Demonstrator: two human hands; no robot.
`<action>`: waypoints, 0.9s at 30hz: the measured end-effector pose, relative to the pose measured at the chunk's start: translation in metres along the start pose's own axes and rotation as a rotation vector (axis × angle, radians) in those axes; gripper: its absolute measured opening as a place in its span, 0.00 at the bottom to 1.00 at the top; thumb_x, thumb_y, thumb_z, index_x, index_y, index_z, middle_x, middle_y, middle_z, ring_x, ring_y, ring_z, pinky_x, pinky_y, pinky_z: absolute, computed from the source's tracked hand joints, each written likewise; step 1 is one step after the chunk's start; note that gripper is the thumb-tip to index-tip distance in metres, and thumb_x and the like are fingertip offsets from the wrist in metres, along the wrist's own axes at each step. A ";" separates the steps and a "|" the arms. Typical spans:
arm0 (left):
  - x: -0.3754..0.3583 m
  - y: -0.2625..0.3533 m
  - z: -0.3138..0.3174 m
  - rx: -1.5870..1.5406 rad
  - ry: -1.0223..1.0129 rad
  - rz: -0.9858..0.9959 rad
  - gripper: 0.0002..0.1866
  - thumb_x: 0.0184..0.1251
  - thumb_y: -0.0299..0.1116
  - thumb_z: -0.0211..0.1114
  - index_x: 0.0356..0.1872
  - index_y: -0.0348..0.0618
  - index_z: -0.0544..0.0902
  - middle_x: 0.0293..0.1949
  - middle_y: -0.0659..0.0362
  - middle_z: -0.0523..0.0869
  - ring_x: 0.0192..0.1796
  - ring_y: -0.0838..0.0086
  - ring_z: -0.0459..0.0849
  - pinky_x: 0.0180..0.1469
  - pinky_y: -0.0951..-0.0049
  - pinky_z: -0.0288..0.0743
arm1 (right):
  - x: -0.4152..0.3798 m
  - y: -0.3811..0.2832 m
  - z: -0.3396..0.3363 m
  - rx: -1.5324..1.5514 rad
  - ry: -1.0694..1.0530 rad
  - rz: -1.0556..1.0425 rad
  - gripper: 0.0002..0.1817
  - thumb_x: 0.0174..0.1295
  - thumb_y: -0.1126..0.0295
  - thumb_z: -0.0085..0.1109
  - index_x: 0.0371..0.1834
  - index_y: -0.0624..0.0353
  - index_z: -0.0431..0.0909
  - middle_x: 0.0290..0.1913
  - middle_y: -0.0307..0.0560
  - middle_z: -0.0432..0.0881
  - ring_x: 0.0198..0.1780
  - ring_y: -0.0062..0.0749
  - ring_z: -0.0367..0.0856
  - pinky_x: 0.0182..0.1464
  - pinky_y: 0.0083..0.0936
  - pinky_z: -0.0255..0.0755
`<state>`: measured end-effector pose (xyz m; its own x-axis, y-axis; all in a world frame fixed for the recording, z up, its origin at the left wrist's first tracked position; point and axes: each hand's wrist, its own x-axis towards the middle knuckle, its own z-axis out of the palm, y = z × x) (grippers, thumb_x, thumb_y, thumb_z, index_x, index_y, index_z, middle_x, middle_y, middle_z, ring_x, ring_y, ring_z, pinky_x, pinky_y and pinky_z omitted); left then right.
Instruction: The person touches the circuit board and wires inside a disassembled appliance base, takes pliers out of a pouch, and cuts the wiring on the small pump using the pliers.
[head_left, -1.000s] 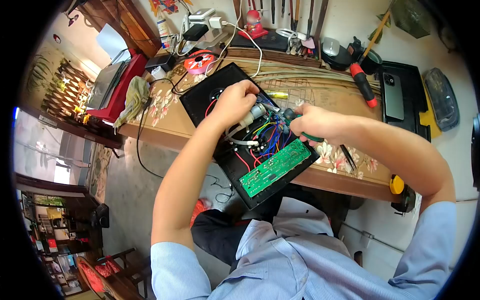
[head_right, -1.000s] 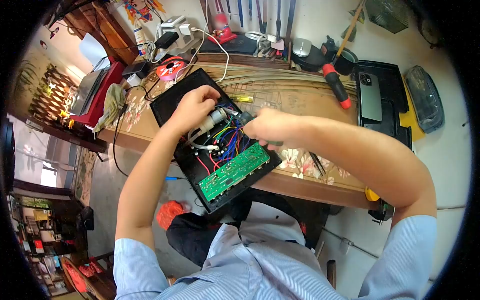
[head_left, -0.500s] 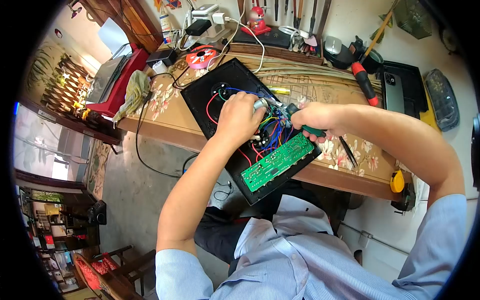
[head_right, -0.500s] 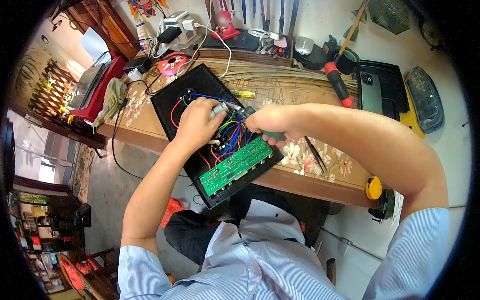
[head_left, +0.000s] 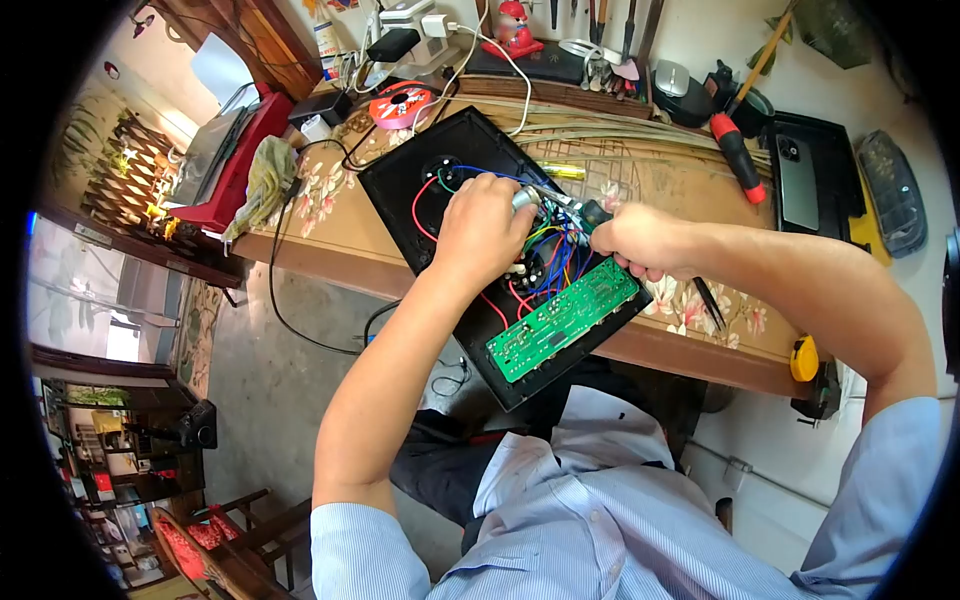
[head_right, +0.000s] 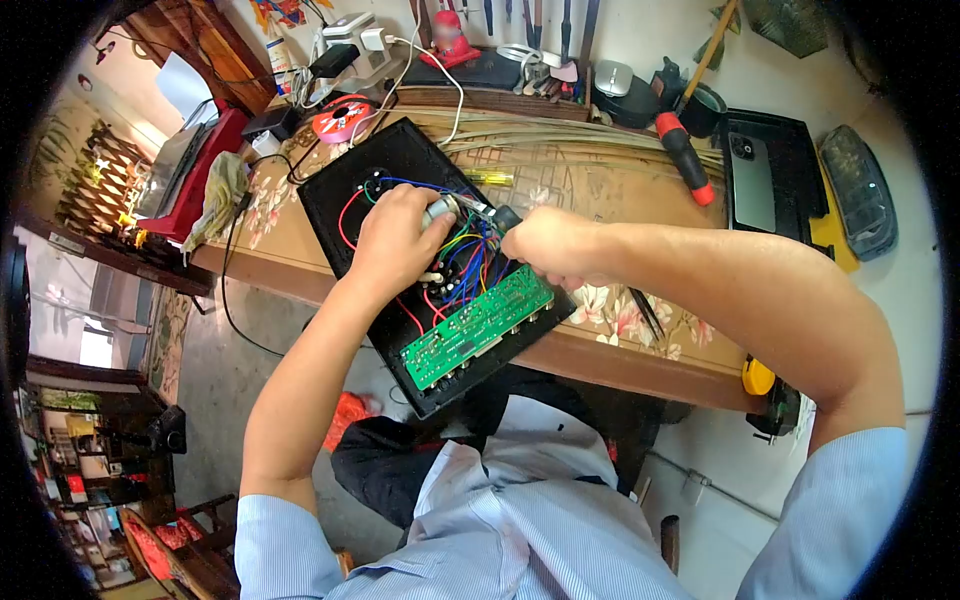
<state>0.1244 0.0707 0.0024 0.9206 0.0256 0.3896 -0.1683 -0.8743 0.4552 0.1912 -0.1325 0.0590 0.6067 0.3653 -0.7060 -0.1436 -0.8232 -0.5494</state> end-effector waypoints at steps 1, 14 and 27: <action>0.001 0.001 0.000 0.011 -0.017 -0.004 0.15 0.61 0.36 0.69 0.41 0.32 0.86 0.40 0.43 0.85 0.47 0.49 0.83 0.54 0.53 0.76 | 0.001 0.001 0.000 0.002 -0.003 0.006 0.12 0.57 0.62 0.58 0.37 0.58 0.74 0.25 0.38 0.70 0.21 0.24 0.69 0.18 0.26 0.59; 0.000 -0.004 0.001 -0.052 -0.026 -0.028 0.16 0.63 0.37 0.69 0.44 0.33 0.85 0.42 0.45 0.85 0.49 0.50 0.83 0.55 0.55 0.76 | 0.001 0.004 0.002 0.008 0.054 -0.072 0.13 0.58 0.64 0.58 0.23 0.61 0.73 0.21 0.44 0.71 0.16 0.28 0.65 0.15 0.30 0.54; -0.001 0.000 -0.001 -0.034 -0.033 -0.059 0.17 0.63 0.37 0.68 0.45 0.32 0.85 0.44 0.43 0.85 0.51 0.49 0.82 0.57 0.54 0.75 | -0.014 -0.021 -0.017 -0.024 -0.171 0.100 0.16 0.58 0.62 0.61 0.43 0.62 0.76 0.43 0.49 0.77 0.40 0.36 0.80 0.38 0.37 0.82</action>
<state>0.1229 0.0713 0.0027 0.9403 0.0602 0.3350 -0.1247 -0.8548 0.5038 0.1990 -0.1278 0.0879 0.4482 0.3483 -0.8233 -0.1769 -0.8682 -0.4636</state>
